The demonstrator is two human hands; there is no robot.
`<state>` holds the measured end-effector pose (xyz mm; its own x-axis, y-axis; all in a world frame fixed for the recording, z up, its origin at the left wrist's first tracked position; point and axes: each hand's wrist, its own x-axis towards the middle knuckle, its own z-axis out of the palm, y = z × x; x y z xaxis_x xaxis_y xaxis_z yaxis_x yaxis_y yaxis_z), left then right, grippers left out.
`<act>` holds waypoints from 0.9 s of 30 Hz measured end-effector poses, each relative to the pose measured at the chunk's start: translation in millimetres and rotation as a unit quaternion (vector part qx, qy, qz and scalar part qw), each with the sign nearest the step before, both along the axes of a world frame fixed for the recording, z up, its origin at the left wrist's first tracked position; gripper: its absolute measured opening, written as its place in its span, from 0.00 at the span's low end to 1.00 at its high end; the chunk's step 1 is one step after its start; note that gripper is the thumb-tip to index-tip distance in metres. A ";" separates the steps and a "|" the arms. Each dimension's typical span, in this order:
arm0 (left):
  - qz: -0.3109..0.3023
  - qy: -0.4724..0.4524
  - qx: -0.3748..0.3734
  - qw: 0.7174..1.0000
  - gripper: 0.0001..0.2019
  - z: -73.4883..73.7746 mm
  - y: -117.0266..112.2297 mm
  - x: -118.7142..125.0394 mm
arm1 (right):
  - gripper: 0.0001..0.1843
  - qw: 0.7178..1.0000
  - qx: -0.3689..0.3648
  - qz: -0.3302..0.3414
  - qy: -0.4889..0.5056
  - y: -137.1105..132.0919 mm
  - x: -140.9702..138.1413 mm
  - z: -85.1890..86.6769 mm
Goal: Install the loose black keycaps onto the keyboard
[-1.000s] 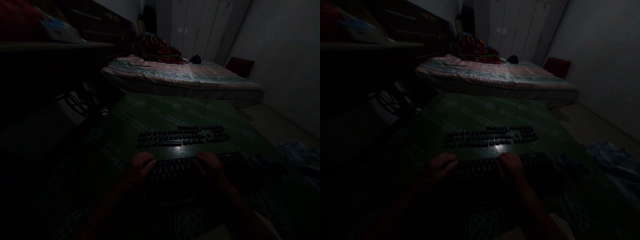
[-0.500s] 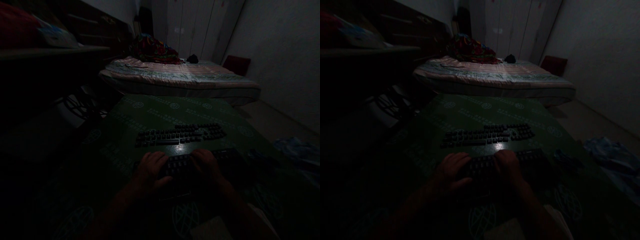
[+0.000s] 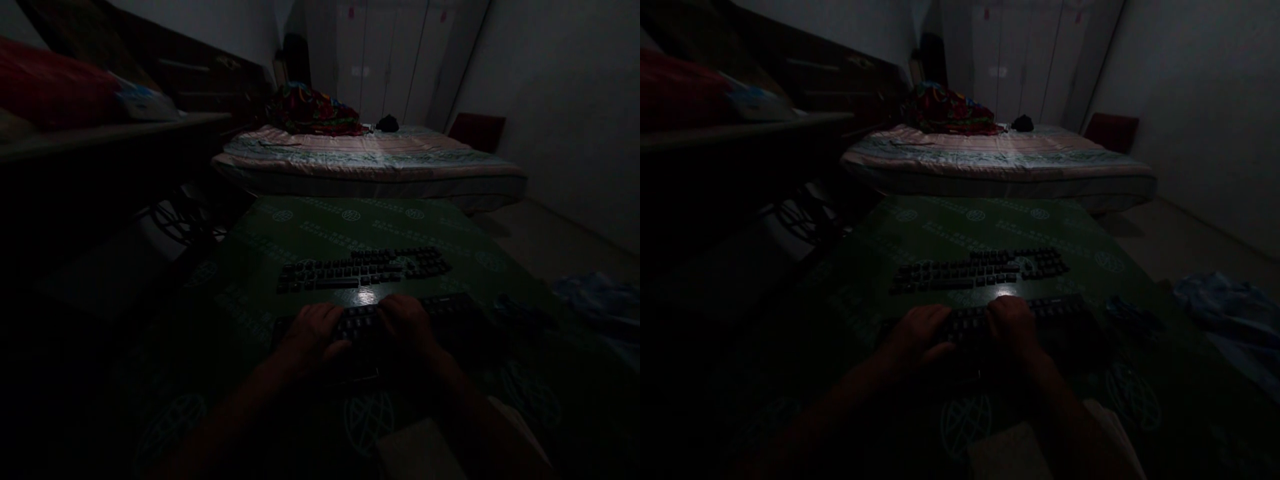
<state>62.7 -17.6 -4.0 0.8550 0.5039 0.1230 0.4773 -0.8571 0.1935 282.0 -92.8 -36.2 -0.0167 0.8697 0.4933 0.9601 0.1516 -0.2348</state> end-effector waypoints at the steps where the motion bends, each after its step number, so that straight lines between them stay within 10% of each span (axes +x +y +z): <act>1: 0.000 0.003 0.001 1.000 0.22 0.7 -0.4 2.1 | 0.08 1.000 0.000 0.000 -0.003 0.0 0.1 0.2; 27: -0.014 -0.012 0.022 1.000 0.26 -10.3 -1.4 6.8 | 0.11 0.998 0.044 0.034 0.018 -5.9 -7.2 -2.7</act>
